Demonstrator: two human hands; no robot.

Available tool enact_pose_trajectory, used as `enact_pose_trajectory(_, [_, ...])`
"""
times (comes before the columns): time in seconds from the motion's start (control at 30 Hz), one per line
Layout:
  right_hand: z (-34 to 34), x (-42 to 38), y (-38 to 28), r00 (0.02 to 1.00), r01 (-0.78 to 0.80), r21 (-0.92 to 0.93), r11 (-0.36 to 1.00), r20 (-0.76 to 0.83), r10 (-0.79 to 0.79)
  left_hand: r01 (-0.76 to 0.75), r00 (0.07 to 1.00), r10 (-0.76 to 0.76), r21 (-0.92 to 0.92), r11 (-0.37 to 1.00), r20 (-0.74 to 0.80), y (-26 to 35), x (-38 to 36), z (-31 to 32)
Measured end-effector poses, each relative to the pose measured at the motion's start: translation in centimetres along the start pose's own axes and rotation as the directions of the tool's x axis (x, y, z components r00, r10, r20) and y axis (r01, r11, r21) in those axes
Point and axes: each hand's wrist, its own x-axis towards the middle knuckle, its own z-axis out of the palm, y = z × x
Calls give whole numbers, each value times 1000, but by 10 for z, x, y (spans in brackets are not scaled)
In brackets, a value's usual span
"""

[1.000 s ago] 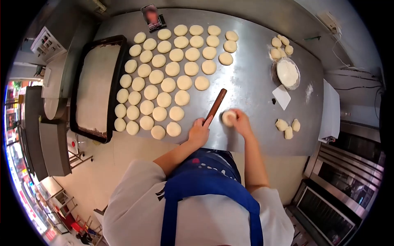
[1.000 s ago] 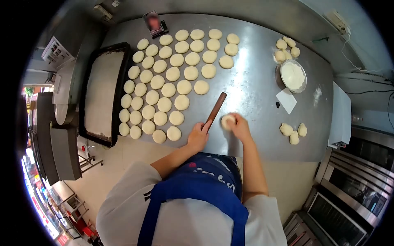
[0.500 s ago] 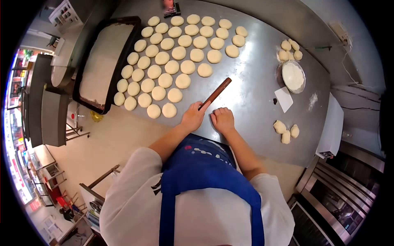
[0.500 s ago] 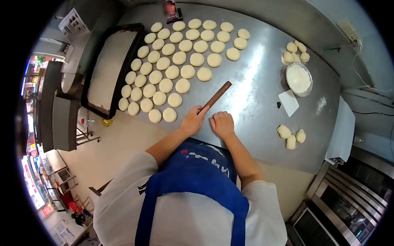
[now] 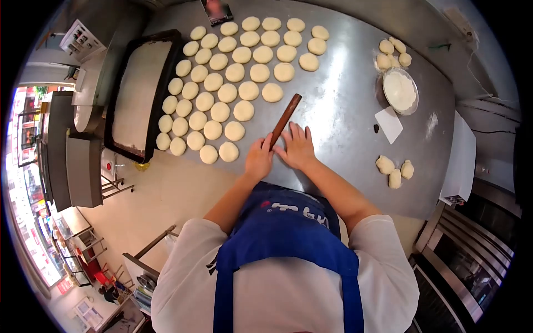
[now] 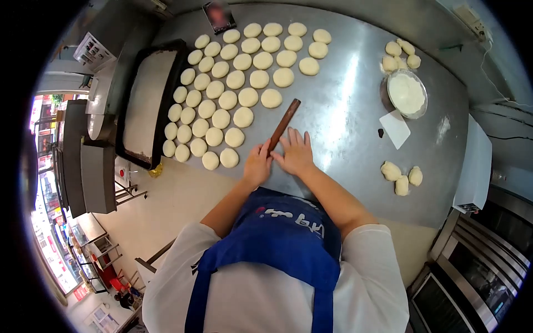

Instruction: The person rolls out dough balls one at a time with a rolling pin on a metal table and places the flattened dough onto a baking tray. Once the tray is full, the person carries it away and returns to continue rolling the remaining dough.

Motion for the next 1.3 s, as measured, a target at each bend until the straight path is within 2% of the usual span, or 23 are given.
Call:
enact_pose_trajectory(0.2, [-13,14,1,989,-26,-51,998,142,33,-19,1000,19,-12,1000,-19,-1,4,-2])
enact_pose_trajectory(0.27, [3,7,-10,994,-85,-29,996,61,87,-16,1000,15,-38,999,-26,1,9,3])
enact_pose_trajectory(0.33, [5,-5,-7,997,-66,-2,998,31,66,83,996,-85,-45,996,-41,1,9,4])
enact_pose_trajectory(0.4, [9,7,-1,988,53,188,981,-155,-23,14,996,-16,-32,999,-85,-1,9,8])
enact_pose_trajectory(0.43, [10,7,3,960,100,194,976,-277,-43,-70,997,70,-34,997,-26,2,10,6])
enact_pose_trajectory(0.47, [5,1,8,959,78,194,978,-283,-20,-159,987,160,-41,986,28,6,16,3])
enact_pose_trajectory(0.5, [-7,-12,13,949,4,112,994,-315,32,-166,985,168,-48,985,44,11,16,-1])
enact_pose_trajectory(0.57, [-15,-55,25,909,-195,45,980,-366,198,-367,883,344,12,930,318,20,2,-4])
enact_pose_trajectory(0.6, [-16,-76,32,864,-316,60,947,-394,313,-352,887,332,5,936,320,23,-3,0])
enact_pose_trajectory(0.63, [-15,-86,38,869,-312,58,948,-385,310,-383,903,345,121,916,255,25,-7,4])
enact_pose_trajectory(0.67, [-13,-92,42,888,-348,53,936,-301,347,-409,909,370,238,881,194,27,-6,7])
enact_pose_trajectory(0.7, [-16,-90,44,896,-385,43,922,-221,385,-413,907,374,236,879,195,33,7,2])
enact_pose_trajectory(0.77, [-29,-51,56,909,-369,-3,929,-209,360,-287,942,205,323,902,267,42,31,-3])
enact_pose_trajectory(0.8, [-38,-24,62,919,-348,-44,936,-213,332,-276,945,193,329,903,263,39,46,1])
enact_pose_trajectory(0.87, [-46,5,69,885,-281,-48,959,-400,239,-222,975,205,405,887,87,32,73,2])
enact_pose_trajectory(0.93, [-48,-16,66,902,-277,-23,961,-349,252,-260,965,248,409,875,83,25,63,-1])
enact_pose_trajectory(1.0, [-28,-79,53,953,-125,-134,983,-291,82,-397,860,256,265,879,442,24,10,-11])
enact_pose_trajectory(1.03, [-16,-120,47,973,-90,-68,994,-218,74,-402,852,258,254,880,456,17,-15,-11])
enact_pose_trajectory(1.1, [-15,-140,39,988,-74,9,997,-138,74,-526,790,460,61,849,405,9,-43,-16])
enact_pose_trajectory(1.13, [-9,-136,40,989,-75,19,997,-128,77,-518,791,451,61,853,414,4,-46,-11])
enact_pose_trajectory(1.2, [-31,-66,52,975,-171,-97,980,-157,155,-383,891,349,68,921,292,14,8,-5])
enact_pose_trajectory(1.23, [-40,-30,61,962,-200,-103,974,-207,176,-386,894,352,78,919,278,20,39,-5])
enact_pose_trajectory(1.3, [-40,-13,59,948,-234,-92,968,-242,207,-288,955,296,350,891,32,32,72,-4])
